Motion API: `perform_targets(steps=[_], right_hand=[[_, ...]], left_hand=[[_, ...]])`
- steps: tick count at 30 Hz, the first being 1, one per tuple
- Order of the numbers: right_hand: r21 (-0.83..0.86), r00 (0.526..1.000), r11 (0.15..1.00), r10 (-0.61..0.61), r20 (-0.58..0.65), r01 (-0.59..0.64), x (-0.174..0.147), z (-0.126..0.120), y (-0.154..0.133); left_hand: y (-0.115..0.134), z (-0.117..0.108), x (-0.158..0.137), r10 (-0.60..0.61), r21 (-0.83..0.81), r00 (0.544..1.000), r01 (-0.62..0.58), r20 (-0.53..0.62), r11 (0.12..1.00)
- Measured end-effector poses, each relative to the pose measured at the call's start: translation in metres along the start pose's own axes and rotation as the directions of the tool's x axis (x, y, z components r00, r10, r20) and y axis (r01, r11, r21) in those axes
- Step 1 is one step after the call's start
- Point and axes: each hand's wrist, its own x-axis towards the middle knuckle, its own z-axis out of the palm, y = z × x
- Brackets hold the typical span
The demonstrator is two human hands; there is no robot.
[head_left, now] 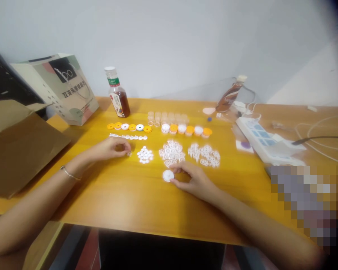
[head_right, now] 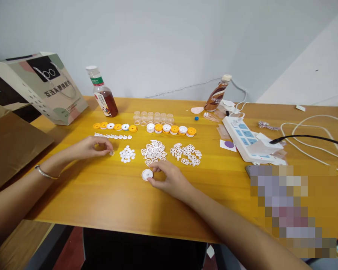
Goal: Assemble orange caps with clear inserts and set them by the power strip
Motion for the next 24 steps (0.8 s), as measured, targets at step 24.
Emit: perform_targets(steps=[24], right_hand=[[-0.05, 0.998, 0.998, -0.03, 0.048, 0.033, 0.004, 0.007, 0.001]], left_hand=[[0.084, 0.107, 0.031, 0.241, 0.043, 0.936, -0.238, -0.258, 0.97]])
